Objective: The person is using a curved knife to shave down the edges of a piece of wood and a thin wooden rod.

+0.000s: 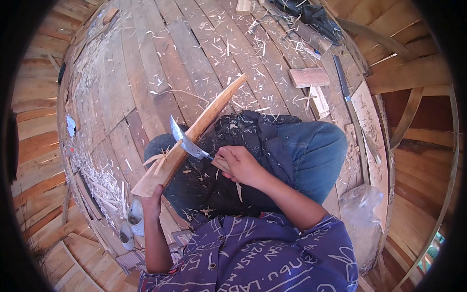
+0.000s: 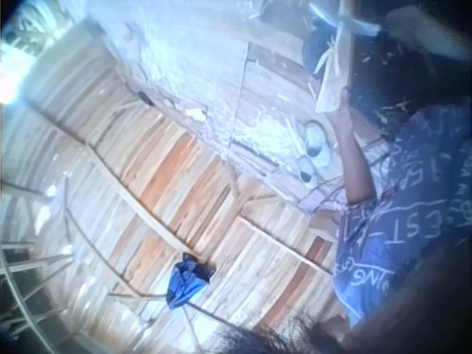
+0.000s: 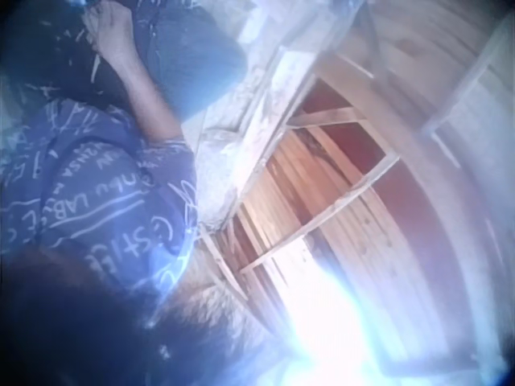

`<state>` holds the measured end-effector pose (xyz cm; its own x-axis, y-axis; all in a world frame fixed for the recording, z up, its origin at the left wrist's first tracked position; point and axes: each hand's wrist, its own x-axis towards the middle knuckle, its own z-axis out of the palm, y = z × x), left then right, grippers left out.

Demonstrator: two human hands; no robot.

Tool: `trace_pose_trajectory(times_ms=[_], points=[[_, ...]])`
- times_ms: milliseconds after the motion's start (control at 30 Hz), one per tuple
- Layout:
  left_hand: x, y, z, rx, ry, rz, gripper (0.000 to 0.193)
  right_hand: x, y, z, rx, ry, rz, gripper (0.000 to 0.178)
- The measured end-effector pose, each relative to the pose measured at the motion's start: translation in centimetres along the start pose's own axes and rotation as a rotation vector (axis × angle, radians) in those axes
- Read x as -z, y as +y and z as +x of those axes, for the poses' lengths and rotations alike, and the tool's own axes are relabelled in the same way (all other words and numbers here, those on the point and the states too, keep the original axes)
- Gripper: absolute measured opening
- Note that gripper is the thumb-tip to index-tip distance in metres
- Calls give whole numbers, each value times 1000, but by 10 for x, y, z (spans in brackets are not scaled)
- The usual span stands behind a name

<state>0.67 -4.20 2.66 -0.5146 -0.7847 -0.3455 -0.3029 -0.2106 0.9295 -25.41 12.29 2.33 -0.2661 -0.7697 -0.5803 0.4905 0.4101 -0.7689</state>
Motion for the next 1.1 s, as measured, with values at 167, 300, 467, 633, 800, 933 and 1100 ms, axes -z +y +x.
trace_pose_trajectory(times_ms=[167,300,467,633,800,933,1100], points=[[4,-2,3,11,-34,-3,74,15,-1,7,-196,-188,191,42],[4,-3,5,1,-18,-44,66,11,-11,-1,-247,-332,331,43],[5,-4,2,30,-15,-38,73,13,0,2,362,234,303,27],[7,-5,5,21,-25,-40,73,0,-3,-15,152,-99,-112,23],[1,-3,3,-4,-9,-54,75,-4,1,-7,18,-12,-7,37],[0,6,2,67,-9,2,73,8,-5,-8,-229,-478,247,48],[6,-7,5,3,-15,-62,72,-9,-17,-22,-34,-176,312,46]])
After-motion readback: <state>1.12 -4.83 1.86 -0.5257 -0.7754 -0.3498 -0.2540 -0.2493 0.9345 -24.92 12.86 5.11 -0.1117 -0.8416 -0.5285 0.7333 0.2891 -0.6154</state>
